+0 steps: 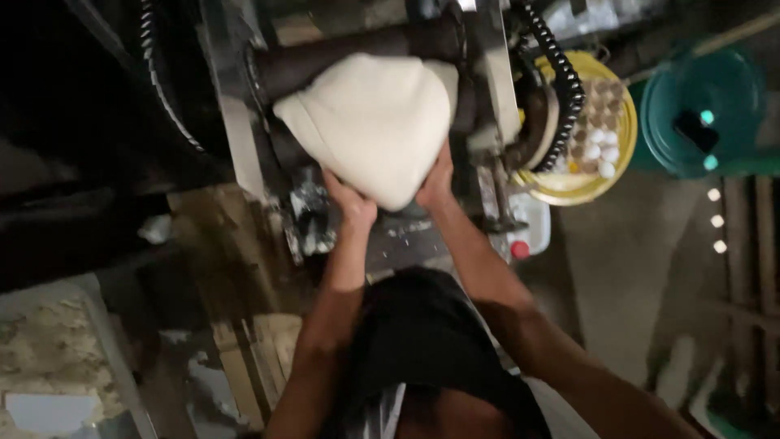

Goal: Feed dough through a motorized roller machine repeatedly to knead and flatten it.

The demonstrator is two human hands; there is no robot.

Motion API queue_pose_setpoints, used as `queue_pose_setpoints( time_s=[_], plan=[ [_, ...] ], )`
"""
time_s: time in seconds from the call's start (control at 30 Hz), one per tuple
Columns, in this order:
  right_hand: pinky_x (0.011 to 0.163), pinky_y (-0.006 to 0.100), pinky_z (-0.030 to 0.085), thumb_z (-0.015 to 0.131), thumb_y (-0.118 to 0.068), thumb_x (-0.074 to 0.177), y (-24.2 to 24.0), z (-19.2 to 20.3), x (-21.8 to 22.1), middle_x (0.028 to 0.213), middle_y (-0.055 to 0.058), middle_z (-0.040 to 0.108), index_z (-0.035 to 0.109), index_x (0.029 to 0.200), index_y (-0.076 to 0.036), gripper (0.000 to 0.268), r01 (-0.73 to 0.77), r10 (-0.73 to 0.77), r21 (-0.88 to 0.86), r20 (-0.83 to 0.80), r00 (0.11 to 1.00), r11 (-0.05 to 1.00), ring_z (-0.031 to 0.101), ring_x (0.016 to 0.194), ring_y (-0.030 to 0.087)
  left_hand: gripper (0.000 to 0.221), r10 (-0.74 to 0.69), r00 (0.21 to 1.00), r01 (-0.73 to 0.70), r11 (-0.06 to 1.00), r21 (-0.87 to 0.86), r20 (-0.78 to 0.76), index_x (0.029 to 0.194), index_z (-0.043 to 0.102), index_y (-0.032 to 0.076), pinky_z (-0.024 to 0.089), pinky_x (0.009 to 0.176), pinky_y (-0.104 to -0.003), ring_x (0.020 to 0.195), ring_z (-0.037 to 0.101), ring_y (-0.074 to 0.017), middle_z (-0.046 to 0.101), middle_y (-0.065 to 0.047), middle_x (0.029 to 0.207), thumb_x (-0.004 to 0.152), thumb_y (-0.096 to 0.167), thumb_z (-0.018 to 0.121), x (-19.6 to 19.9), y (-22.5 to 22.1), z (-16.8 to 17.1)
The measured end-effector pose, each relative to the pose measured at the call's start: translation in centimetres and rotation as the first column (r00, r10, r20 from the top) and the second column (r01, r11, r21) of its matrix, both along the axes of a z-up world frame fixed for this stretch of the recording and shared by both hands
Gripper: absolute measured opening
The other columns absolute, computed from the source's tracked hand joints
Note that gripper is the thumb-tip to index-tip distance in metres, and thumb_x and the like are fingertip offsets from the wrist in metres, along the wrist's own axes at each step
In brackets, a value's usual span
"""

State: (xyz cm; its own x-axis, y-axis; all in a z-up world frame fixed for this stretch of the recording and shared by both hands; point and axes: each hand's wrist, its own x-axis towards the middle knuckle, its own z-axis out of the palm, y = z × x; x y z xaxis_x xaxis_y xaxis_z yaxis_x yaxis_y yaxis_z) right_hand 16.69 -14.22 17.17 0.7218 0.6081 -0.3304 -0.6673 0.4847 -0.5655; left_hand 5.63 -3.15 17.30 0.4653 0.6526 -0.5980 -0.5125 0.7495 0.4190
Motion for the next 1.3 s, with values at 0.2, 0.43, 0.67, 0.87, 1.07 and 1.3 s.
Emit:
queue_pose_setpoints(
  time_s=[0.2, 0.43, 0.67, 0.87, 1.07, 1.3],
  plan=[
    [0.114, 0.044, 0.042, 0.05, -0.036, 0.109, -2.3, 2.3, -1.3, 0.146, 0.011, 0.055, 0.049, 0.153, -0.008, 0.052, -0.021, 0.022, -0.022, 0.059, 0.998, 1.0, 0.051, 0.133, 0.028, 0.059, -0.047, 0.981, 0.008, 0.979, 0.204, 0.188, 0.151, 0.047, 0.004, 0.046, 0.109, -0.043, 0.13, 0.055, -0.0275, 0.057, -0.011, 0.144, 0.11, 0.046, 0.051, -2.7, 0.8, 2.6],
    [0.097, 0.04, 0.046, 0.054, -0.041, 0.109, -9.2, -12.6, 1.5, 0.126, 0.01, 0.062, 0.052, 0.139, -0.005, 0.047, -0.086, 0.058, -0.122, -0.217, 0.974, 0.989, 0.057, 0.12, 0.03, 0.053, -0.017, 0.995, 0.024, 0.998, 0.066, -0.098, 0.144, 0.046, -0.004, 0.052, 0.091, -0.05, 0.131, 0.057, -0.0423, 0.055, -0.022, 0.14, 0.115, 0.038, 0.058, -10.1, 1.0, -15.8],
    [0.109, 0.046, 0.045, 0.047, -0.056, 0.099, -4.4, -22.1, 6.2, 0.149, 0.002, 0.053, 0.044, 0.154, -0.018, 0.067, -0.237, 0.104, -0.485, -0.285, 0.953, 0.842, 0.051, 0.134, 0.025, 0.076, -0.364, 0.812, 0.266, 0.927, -0.266, -0.456, 0.164, 0.022, 0.023, 0.034, 0.112, -0.05, 0.145, 0.037, -0.0334, 0.03, -0.007, 0.166, 0.1, 0.061, 0.038, -6.7, 4.4, -18.2],
    [0.115, 0.047, 0.043, 0.04, -0.061, 0.102, -2.5, -16.1, 5.0, 0.157, 0.007, 0.05, 0.041, 0.157, -0.012, 0.074, -0.201, 0.176, -0.155, -0.162, 0.971, 0.967, 0.051, 0.14, 0.028, 0.075, -0.224, 0.892, 0.22, 0.974, -0.055, -0.392, 0.162, 0.028, 0.017, 0.032, 0.116, -0.044, 0.147, 0.037, -0.0294, 0.034, -0.006, 0.166, 0.102, 0.061, 0.034, -4.2, 2.5, -14.3],
    [0.118, 0.046, 0.04, 0.038, -0.058, 0.105, -0.8, -8.4, -0.3, 0.157, 0.01, 0.049, 0.038, 0.158, -0.011, 0.071, -0.119, 0.116, -0.093, -0.04, 0.992, 0.989, 0.049, 0.14, 0.03, 0.076, -0.089, 0.959, 0.143, 0.972, 0.187, -0.27, 0.161, 0.033, 0.01, 0.03, 0.121, -0.039, 0.148, 0.038, -0.0254, 0.038, -0.006, 0.165, 0.105, 0.061, 0.029, -2.6, 0.7, -10.1],
    [0.12, 0.041, 0.036, 0.046, -0.046, 0.108, -3.6, -1.8, -0.7, 0.156, 0.009, 0.051, 0.047, 0.154, -0.006, 0.061, -0.051, 0.083, -0.187, 0.168, 0.982, 0.981, 0.048, 0.141, 0.026, 0.071, -0.137, 0.968, 0.197, 0.935, 0.294, -0.212, 0.158, 0.037, 0.007, 0.032, 0.12, -0.041, 0.145, 0.042, -0.0281, 0.043, -0.011, 0.161, 0.104, 0.052, 0.044, -4.6, 0.6, -0.1]
  ],
)
